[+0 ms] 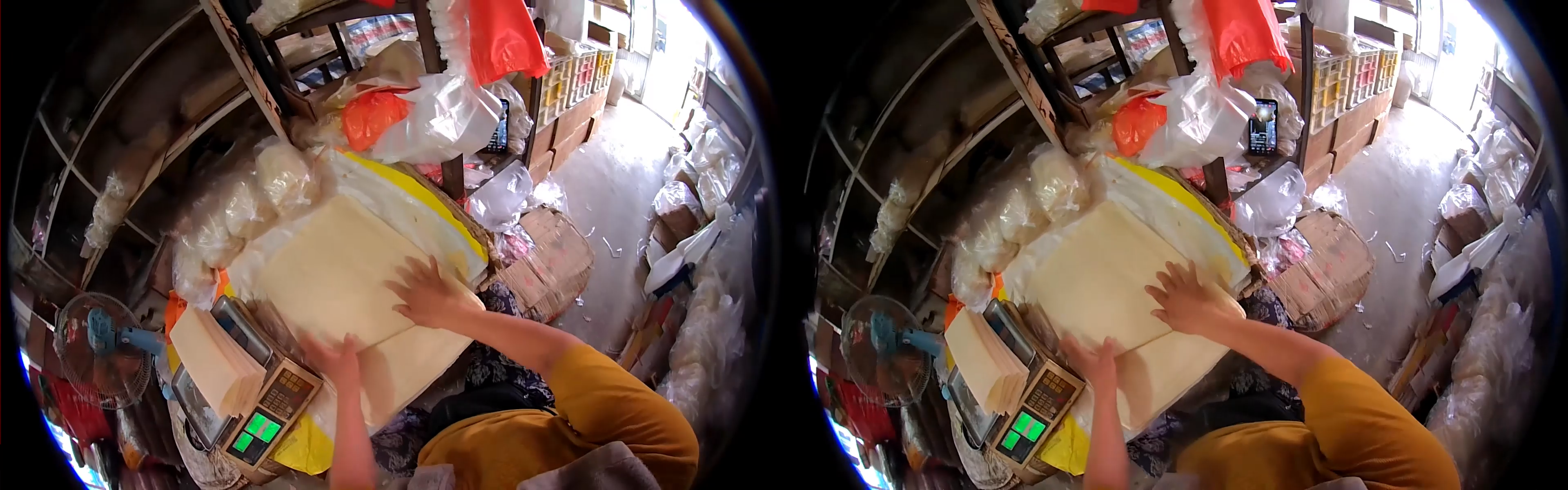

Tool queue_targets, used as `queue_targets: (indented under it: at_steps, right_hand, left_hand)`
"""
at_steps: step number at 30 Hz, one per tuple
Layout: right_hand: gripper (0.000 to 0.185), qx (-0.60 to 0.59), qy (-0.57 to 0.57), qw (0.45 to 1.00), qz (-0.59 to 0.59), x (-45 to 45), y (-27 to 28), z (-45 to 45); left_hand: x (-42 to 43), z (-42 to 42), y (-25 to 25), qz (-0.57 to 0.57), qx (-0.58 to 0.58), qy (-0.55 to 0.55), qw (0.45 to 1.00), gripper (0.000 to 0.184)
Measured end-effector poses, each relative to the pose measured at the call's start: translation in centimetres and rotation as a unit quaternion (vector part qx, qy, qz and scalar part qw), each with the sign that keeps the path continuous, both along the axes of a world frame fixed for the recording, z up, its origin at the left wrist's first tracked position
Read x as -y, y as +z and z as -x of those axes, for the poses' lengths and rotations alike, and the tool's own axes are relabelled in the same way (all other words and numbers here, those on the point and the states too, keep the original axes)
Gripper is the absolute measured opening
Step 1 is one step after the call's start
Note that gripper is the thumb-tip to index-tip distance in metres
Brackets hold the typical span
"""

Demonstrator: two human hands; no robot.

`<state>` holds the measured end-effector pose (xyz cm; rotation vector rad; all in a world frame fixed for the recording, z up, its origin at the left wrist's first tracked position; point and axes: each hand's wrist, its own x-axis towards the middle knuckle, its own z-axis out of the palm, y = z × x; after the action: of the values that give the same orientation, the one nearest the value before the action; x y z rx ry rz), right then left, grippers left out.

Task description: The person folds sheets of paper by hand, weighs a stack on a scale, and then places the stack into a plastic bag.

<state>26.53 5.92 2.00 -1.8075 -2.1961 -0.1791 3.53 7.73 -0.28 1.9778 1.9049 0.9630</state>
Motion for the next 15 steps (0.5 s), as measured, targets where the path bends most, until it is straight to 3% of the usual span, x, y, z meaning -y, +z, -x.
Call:
queue_targets:
  at_steps: [1, 2, 3, 4, 6, 8, 9, 10, 12, 13, 14, 15]
  right_hand:
    - [0.053, -0.002, -0.027, 0.999, 0.016, 0.8, 0.6, 0.8]
    - [0.053, 0.0, -0.024, 1.0, 0.015, 2.0, 1.2, 1.6]
    - [0.056, -0.018, -0.039, 0.997, 0.059, 3.6, 2.0, 2.7]
    - [0.059, -0.034, -0.053, 0.993, 0.104, 4.9, 2.1, 3.8]
    - [0.061, -0.051, -0.033, 0.993, 0.103, 7.5, 0.5, 5.8]
    - [0.063, -0.055, -0.002, 0.992, 0.114, 8.4, 0.1, 6.4]
    - [0.063, -0.04, 0.018, 0.991, 0.124, 8.7, 0.2, 6.1]
    - [0.055, -0.099, 0.022, 0.982, 0.158, 8.4, 0.4, 5.6]
    - [0.048, -0.253, 0.061, 0.952, 0.159, 8.3, 1.6, 3.4]
    - [0.044, -0.249, 0.069, 0.961, 0.098, 8.4, 1.3, 2.8]
    - [0.046, -0.254, 0.07, 0.958, 0.115, 8.5, 0.7, 1.6]
    - [0.047, -0.266, 0.07, 0.953, 0.129, 8.7, 1.1, 1.0]
  left_hand:
    - [0.8, -0.2, -0.5, -0.087, 0.114, 0.094, 0.985, 0.074]
    - [1.7, -0.2, -0.8, -0.088, 0.115, 0.097, 0.985, 0.074]
    - [2.8, -0.3, -1.0, -0.003, 0.384, 0.082, 0.92, 0.076]
    - [3.9, -0.6, -1.0, 0.08, 0.621, 0.061, 0.777, 0.078]
    - [6.4, -1.8, -0.4, 0.158, 0.62, -0.009, 0.768, 0.069]
    - [7.0, -1.4, -2.2, 0.192, 0.546, 0.009, 0.815, 0.067]
    - [7.2, -1.0, -1.4, 0.169, 0.569, -0.011, 0.805, 0.071]
    - [6.8, -0.2, -0.3, 0.144, 0.588, -0.028, 0.796, 0.075]
    - [5.0, 2.2, 3.0, -0.023, 0.573, -0.088, 0.815, 0.079]
    - [4.1, 4.5, 5.3, -0.064, 0.459, -0.065, 0.884, 0.081]
    - [3.2, 7.0, 7.9, -0.095, 0.34, -0.046, 0.934, 0.083]
    - [2.6, 8.8, 11.2, -0.11, 0.394, -0.023, 0.912, 0.08]
